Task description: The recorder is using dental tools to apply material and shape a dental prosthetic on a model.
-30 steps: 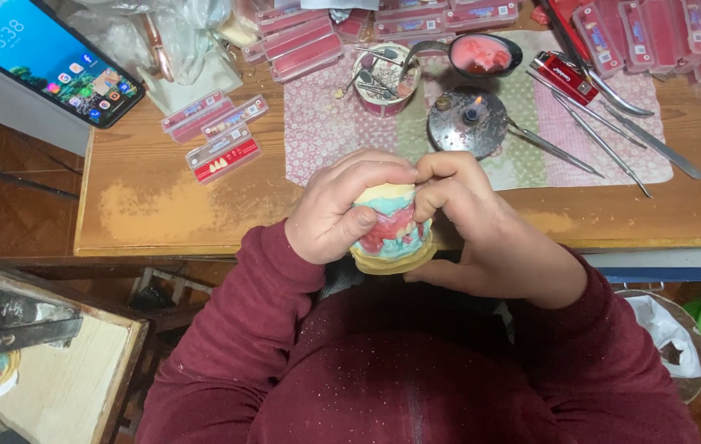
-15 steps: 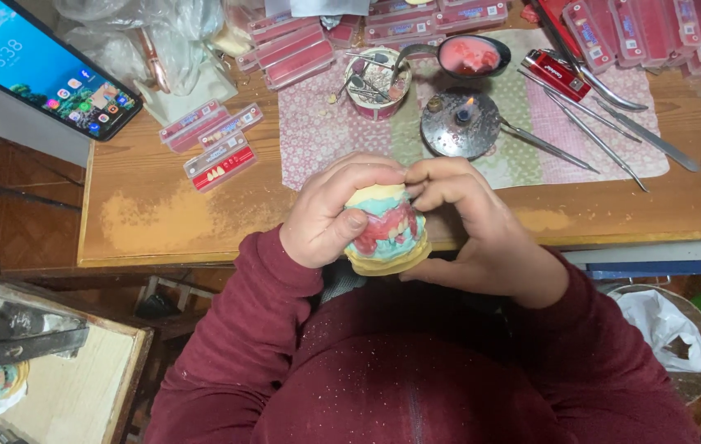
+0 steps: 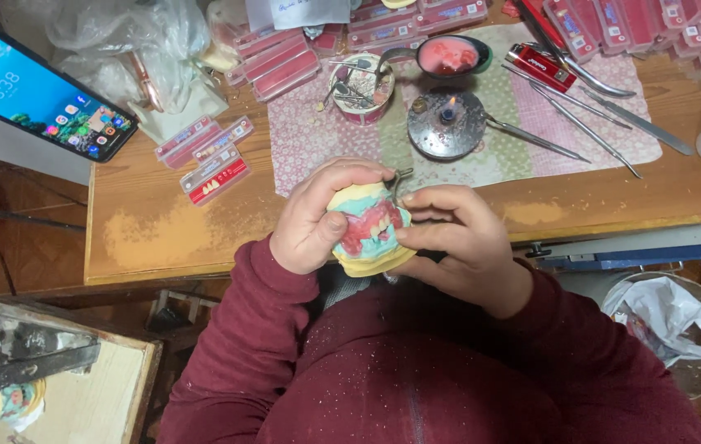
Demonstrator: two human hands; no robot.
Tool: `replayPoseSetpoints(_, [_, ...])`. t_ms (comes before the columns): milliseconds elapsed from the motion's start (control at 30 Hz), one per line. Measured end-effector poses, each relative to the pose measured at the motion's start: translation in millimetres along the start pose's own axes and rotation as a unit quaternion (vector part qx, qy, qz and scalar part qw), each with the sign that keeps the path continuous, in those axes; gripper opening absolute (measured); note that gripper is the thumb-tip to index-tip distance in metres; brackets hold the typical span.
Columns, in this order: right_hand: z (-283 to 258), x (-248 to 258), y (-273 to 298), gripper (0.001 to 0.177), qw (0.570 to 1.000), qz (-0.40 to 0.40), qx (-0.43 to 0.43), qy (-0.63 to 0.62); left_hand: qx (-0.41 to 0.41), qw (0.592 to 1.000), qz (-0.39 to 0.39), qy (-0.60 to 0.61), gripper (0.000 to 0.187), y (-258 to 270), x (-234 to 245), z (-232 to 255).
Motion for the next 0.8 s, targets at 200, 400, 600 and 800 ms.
replayPoseSetpoints(200, [-5.2,-5.1,-5.5,0.041,1.000,-0.006,-0.009,0.019,0.042,0.999,0.017,0.018,0.064,7.0,-2.3,0.6])
replayPoseSetpoints(400, [-23.5,-7.0,-28.4,0.042,0.998,0.027,-0.014,0.051,0.105,0.967,0.104,0.208,0.069,15.0,-9.1,-8.1])
replayPoseSetpoints(600, [-34.5,-10.4,-50.2,0.040,0.995,0.036,-0.003,0.091,0.104,0.937,0.178,0.282,0.068,14.6,-6.2,-11.8])
replayPoseSetpoints(800, [-29.4,-8.2,-46.2,0.039,0.997,-0.002,0.007,0.075,0.097,0.916,0.225,0.319,0.056,19.0,-4.4,-20.1])
Point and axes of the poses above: each hand's wrist, its own y-axis away from the middle knuckle, its own x-axis out of the back of the hand, z = x × y, the point moved 3 cm from there along -y, towards the middle knuckle, and after that the axes turned 2 degrees about z, right-handed, at the moved point
